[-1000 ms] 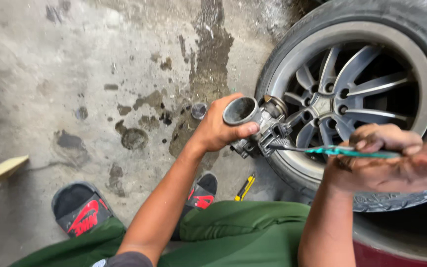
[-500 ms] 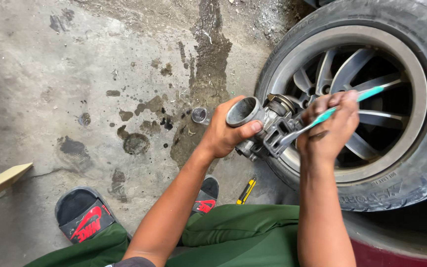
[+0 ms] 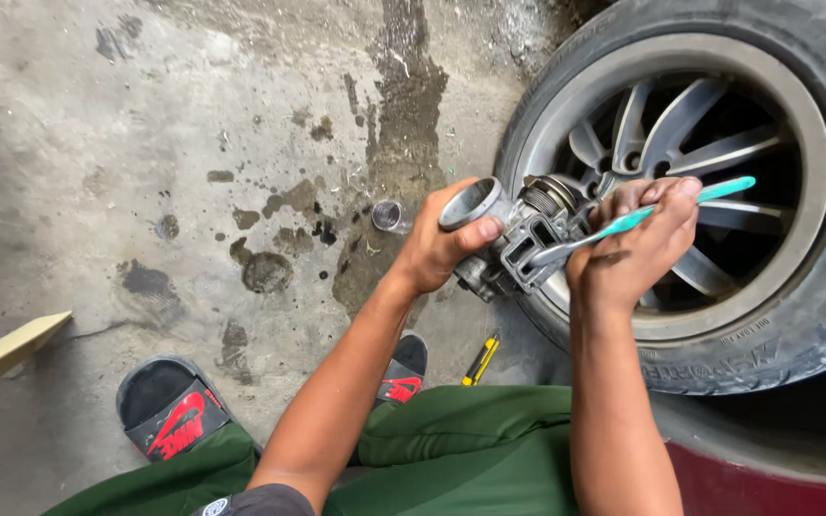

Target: The person holds a carburetor and scrubs its exterior and interior surfaces with a toothbrush. They rotate the carburetor to access different areas, including the intake throat and mounting flange, while seated on the floor.

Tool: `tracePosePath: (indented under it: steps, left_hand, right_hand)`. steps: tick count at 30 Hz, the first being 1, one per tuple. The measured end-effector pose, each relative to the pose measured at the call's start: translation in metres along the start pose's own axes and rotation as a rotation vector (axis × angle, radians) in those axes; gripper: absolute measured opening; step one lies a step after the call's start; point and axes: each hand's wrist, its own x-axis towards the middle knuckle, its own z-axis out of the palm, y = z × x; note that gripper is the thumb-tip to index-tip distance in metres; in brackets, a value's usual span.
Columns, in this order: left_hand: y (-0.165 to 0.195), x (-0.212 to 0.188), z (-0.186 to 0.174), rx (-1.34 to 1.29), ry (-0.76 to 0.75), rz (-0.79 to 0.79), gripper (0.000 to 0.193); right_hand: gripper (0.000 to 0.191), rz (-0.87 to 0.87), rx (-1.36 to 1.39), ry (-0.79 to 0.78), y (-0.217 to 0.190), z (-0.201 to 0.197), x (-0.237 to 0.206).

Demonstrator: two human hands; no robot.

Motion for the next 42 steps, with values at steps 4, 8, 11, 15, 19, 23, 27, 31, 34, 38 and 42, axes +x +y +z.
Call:
tracePosePath:
  steps: [4, 8, 11, 15, 19, 23, 27, 31, 34, 38, 42]
  left_hand:
    - [-0.001, 0.001, -0.001, -0.009, 0.004, 0.076, 0.053]
    - [-0.002, 0.002, -0.002, -0.125, 0.029, 0.051, 0.054]
    - [-0.005, 0.003, -0.004, -0.073, 0.074, 0.083, 0.053]
    - [-0.013, 0.001, -0.006, -0.069, 0.162, 0.129, 0.053]
    - [-0.018, 0.003, -0.003, -0.051, 0.206, 0.057, 0.054]
    - [-0.018, 0.004, -0.004, -0.053, 0.192, 0.111, 0.053]
    - [-0.017, 0.003, -0.004, -0.077, 0.203, 0.125, 0.055]
    - [-0.02, 0.003, -0.001, -0.033, 0.186, 0.104, 0.055]
    - [-0.022, 0.004, 0.0, -0.07, 0.181, 0.105, 0.058]
    - [-0.021, 0.005, 0.001, -0.054, 0.176, 0.096, 0.06]
    - [-0.019, 0.005, 0.003, -0.118, 0.18, 0.133, 0.064]
  right_hand:
    - [0.04, -0.133, -0.048, -0.024, 0.001, -0.002, 0.0]
    - [0.043, -0.144, -0.145, -0.086, 0.0, 0.003, -0.001]
    - [0.044, -0.092, -0.058, -0.029, 0.0, 0.007, -0.002]
    - [0.039, -0.088, -0.088, -0.06, 0.006, 0.0, 0.001]
    - [0.036, -0.047, -0.033, 0.006, 0.016, -0.014, 0.006]
    - [0.04, -0.091, -0.046, -0.05, 0.02, -0.016, 0.009]
    - [0.035, -0.036, -0.009, 0.015, 0.017, -0.006, 0.009]
    - [0.033, 0.017, 0.039, 0.031, 0.009, 0.005, 0.007]
    - [0.032, -0.029, -0.013, -0.012, 0.005, 0.009, 0.006]
    - [0.03, 0.017, 0.097, 0.06, 0.004, 0.013, 0.005]
    - [0.031, -0.058, 0.03, 0.03, 0.006, 0.011, 0.006]
